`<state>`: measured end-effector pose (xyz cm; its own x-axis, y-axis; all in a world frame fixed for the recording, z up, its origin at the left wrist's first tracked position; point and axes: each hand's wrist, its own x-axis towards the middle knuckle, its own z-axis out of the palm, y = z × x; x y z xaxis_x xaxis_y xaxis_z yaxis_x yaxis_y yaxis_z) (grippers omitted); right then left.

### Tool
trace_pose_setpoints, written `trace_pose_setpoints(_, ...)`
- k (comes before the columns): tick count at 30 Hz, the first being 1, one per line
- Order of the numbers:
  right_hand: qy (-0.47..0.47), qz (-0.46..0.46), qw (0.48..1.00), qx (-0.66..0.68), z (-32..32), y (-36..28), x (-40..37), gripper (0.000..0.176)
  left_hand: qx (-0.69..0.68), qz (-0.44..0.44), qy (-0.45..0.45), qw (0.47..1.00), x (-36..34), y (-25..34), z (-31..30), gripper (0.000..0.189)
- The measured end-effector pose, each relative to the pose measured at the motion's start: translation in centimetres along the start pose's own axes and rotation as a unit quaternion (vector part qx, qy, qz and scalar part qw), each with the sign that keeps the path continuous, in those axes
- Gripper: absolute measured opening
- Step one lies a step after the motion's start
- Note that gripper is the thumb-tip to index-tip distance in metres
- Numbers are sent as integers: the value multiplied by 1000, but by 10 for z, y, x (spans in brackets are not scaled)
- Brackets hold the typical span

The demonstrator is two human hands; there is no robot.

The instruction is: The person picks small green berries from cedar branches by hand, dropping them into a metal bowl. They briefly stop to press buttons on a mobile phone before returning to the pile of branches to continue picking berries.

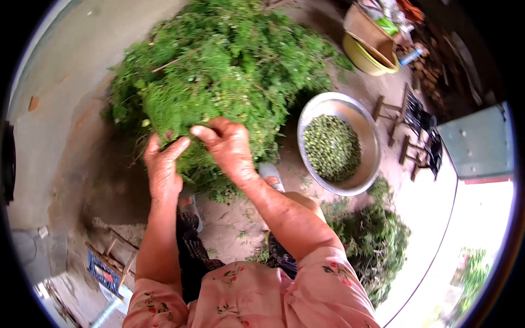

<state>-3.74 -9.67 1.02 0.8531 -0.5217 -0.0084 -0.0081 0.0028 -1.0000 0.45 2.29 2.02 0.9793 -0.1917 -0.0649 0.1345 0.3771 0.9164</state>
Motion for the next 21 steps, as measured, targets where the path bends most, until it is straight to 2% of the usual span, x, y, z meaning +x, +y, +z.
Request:
trace_pose_setpoints(4,11,-94,991,-96,-5,-3,1,20,-57,-171,-7,984,4,-2,-1,31)
trace_pose_setpoints(6,-12,-93,991,-94,-6,-3,0,19,-52,-192,-25,980,4,-5,1,32)
trace_pose_setpoints(8,-19,-92,990,-102,-9,-4,-1,19,18,-189,-28,981,3,-9,2,28)
trace_pose_setpoints(10,-17,-161,983,-89,-10,2,0,20,33,-186,-39,981,3,-11,1,24)
trace_pose_setpoints(12,-38,-125,986,-106,-15,-2,-1,23,43,-182,-55,981,2,-10,0,21)
trace_pose_setpoints(14,-70,-69,995,-9,-14,2,0,27,52,-180,-52,981,1,-6,0,18)
trace_pose_setpoints(15,-69,-69,995,-10,-15,1,0,27,62,-177,-49,981,1,-5,0,15)
trace_pose_setpoints(17,-114,69,981,143,-17,-2,1,30,69,-157,-51,984,0,-6,2,16)
trace_pose_setpoints(21,-128,105,973,162,-18,-3,1,27,71,-136,-56,987,-1,-7,2,18)
